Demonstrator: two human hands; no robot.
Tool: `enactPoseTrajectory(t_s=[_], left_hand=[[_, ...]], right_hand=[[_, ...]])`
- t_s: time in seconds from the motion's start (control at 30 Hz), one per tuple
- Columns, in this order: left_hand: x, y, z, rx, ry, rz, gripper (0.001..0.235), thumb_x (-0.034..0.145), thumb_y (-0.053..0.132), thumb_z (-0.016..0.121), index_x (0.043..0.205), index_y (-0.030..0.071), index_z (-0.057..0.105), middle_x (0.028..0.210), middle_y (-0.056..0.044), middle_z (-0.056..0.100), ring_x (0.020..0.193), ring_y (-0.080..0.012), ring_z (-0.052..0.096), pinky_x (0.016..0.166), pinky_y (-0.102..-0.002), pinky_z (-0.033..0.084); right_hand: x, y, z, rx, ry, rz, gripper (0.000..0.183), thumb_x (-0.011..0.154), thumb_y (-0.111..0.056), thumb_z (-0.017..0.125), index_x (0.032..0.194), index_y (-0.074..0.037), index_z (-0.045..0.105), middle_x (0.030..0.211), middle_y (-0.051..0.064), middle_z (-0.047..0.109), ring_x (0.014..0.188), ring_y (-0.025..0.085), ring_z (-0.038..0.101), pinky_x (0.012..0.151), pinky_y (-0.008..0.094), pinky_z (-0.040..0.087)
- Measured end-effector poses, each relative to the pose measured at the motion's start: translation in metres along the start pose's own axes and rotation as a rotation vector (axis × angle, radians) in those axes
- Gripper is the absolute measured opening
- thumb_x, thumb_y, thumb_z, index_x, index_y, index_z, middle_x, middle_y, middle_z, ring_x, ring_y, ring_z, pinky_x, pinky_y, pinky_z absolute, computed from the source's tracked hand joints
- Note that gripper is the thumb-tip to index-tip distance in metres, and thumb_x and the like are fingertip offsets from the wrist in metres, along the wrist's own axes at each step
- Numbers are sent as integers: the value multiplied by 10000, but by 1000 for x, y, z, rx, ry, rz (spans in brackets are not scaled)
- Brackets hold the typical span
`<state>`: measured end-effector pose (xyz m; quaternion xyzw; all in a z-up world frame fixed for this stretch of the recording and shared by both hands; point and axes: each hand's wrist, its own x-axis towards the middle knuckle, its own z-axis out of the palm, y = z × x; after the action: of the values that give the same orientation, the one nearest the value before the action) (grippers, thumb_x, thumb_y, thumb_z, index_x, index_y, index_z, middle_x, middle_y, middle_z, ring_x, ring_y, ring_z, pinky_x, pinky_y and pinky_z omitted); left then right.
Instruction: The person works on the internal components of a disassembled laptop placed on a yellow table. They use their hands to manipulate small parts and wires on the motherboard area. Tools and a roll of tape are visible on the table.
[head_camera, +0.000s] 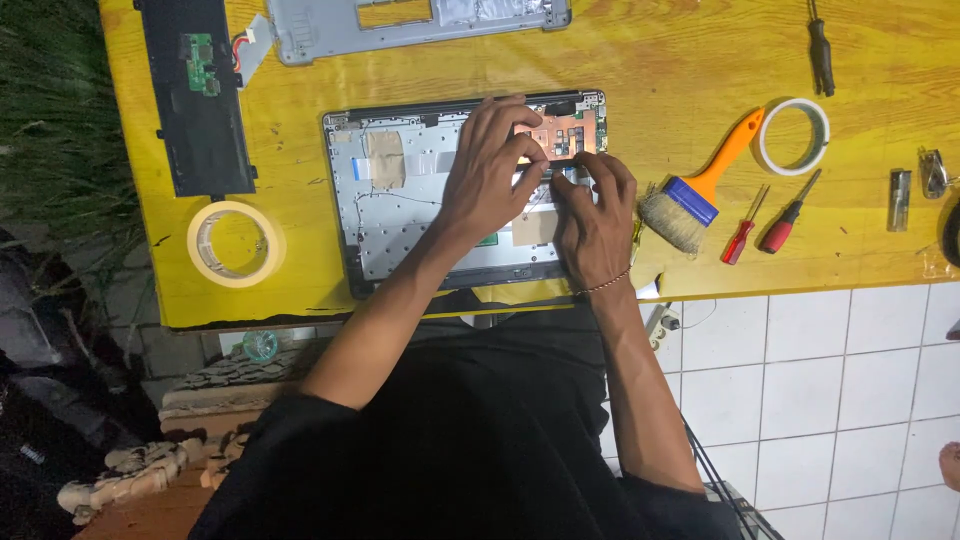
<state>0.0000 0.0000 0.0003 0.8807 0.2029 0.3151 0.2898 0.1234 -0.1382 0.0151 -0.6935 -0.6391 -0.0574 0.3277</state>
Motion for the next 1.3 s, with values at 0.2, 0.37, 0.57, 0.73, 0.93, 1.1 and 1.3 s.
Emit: enactPoseTrajectory(t_s=[0.2,0.37,0.57,0.73,0.93,1.1,1.3], left_hand=[[-2,-3,2,-8,5,4,121,951,94,744,915,93,629,1231,-94,595,1340,-340,495,1196,-548,306],[-1,-3,0,-14,2,10,129,954,111,754,914,99,632,1230,-93,598,1341,-344,497,1184,-545,318],[-1,-1,-2,-40,-11,-3,164,923,131,803,909,114,640,1233,-81,592,1344,-345,494,1174,-536,320],[-4,-9,11,-56,-7,-69,192,828,131,877,879,120,693,1210,-36,601,1389,-285,462,1217,-544,271],[-5,-10,14,-19,-10,-51,210,821,145,892,885,125,692,1210,-31,598,1395,-280,460,1219,-532,276],[-6,-7,15,-26,12,-54,271,809,217,915,882,125,671,1211,-34,595,1391,-289,460,1214,-545,279],[-4,-6,14,-4,8,-44,268,786,155,912,886,132,664,1211,-30,588,1387,-293,464,1210,-554,285]], right_hand=[[-5,0,2,22,24,39,173,1067,-1,556,1177,-58,677,1304,199,588,1217,397,518,965,505,474],[-6,1,2,33,24,43,253,1037,56,520,1199,-63,673,1309,208,583,1213,396,518,962,505,466],[-9,3,2,51,56,71,238,1039,54,531,1181,-55,687,1282,212,584,1176,388,548,940,490,465],[-14,8,12,32,231,118,332,1062,-18,418,1201,-89,711,1213,136,624,1084,340,603,873,436,531],[-9,4,5,61,242,130,281,1044,10,449,1185,-44,685,1147,159,610,1026,366,610,880,458,524],[-10,8,7,36,253,83,194,1031,-31,586,1071,-101,762,1129,142,629,1006,344,620,836,426,528],[-13,9,7,48,226,66,244,1013,2,581,1073,-121,784,1129,162,629,1061,371,612,832,433,539]])
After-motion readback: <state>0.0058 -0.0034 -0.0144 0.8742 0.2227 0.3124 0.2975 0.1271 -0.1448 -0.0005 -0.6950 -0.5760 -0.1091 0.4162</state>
